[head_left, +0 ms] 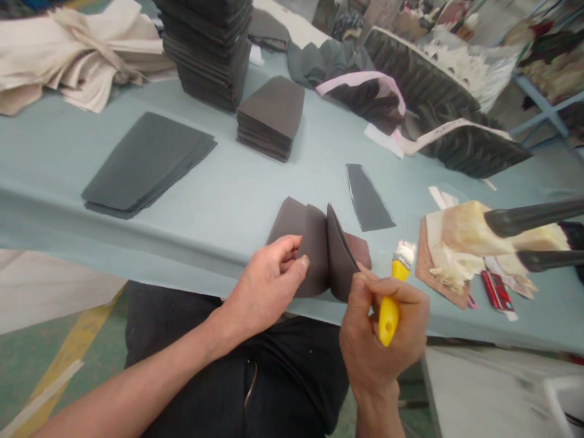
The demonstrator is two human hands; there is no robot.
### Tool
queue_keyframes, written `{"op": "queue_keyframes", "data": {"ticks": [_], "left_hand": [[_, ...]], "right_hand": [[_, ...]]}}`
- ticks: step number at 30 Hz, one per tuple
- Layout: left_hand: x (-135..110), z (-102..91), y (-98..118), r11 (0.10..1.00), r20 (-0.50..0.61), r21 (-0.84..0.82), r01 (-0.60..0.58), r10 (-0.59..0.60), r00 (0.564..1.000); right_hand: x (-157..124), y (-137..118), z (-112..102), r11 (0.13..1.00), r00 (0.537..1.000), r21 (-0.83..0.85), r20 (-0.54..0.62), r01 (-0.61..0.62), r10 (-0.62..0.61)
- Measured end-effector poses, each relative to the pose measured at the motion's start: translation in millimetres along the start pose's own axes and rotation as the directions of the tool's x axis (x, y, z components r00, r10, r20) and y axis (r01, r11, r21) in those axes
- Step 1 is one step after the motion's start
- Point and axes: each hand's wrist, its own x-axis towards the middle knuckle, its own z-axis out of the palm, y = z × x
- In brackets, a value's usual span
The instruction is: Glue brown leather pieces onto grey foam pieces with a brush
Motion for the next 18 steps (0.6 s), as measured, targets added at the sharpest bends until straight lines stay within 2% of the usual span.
{"op": "queue_keyframes", "data": {"ticks": [3, 5, 6, 8, 9, 10, 11, 12, 14, 15, 16, 18], "left_hand": [[18, -9.5, 0, 0.980, 0.001, 0.155, -0.125, 0.126, 0.992], [31, -17.7, -1, 0.921, -0.012, 0.350, -0.171, 0.187, 0.982], [37, -22.0, -1, 0.860, -0.027, 0.477, -0.181, 0.220, 0.975], [43, -28.9, 0, 0.681, -0.067, 0.711, -0.176, 0.315, 0.947], [44, -30.7, 2, 0.601, -0.090, 0.782, -0.166, 0.373, 0.924], [43, -30.8, 5, 0.561, -0.118, 0.813, -0.156, 0.421, 0.899], [40, -29.1, 9, 0.577, -0.151, 0.803, -0.148, 0.438, 0.886], [36, -25.6, 14, 0.645, -0.181, 0.750, -0.143, 0.409, 0.894], [26, -14.8, 24, 0.851, -0.170, 0.517, -0.095, 0.210, 0.963], [22, -8.7, 29, 0.928, -0.107, 0.369, -0.043, 0.088, 0.990], [18, -3.1, 33, 0.971, -0.029, 0.239, 0.018, -0.011, 1.000], [15, 4.4, 38, 0.990, 0.081, 0.109, 0.088, -0.097, 0.992]], "right_hand": [[11, 4, -2, 0.999, 0.996, -0.033, -0.085, 0.016, -0.019], [18, 9, -4, 0.998, 0.989, -0.068, -0.150, 0.002, -0.012], [20, 11, -5, 0.995, 0.982, -0.096, -0.186, -0.009, -0.009], [23, 16, -7, 0.986, 0.968, -0.161, -0.252, -0.032, -0.010], [24, 17, -7, 0.983, 0.962, -0.178, -0.271, -0.033, -0.017], [25, 16, -7, 0.983, 0.961, -0.181, -0.275, -0.026, -0.025], [25, 15, -7, 0.985, 0.963, -0.174, -0.267, -0.016, -0.032], [25, 13, -6, 0.986, 0.967, -0.165, -0.253, -0.002, -0.041], [24, 5, -1, 0.990, 0.978, -0.138, -0.202, 0.030, -0.058], [22, 1, 2, 0.992, 0.983, -0.113, -0.168, 0.049, -0.068], [20, -2, 6, 0.995, 0.989, -0.076, -0.129, 0.068, -0.078], [15, -8, 14, 0.994, 0.994, 0.031, -0.044, 0.105, -0.104]]}}
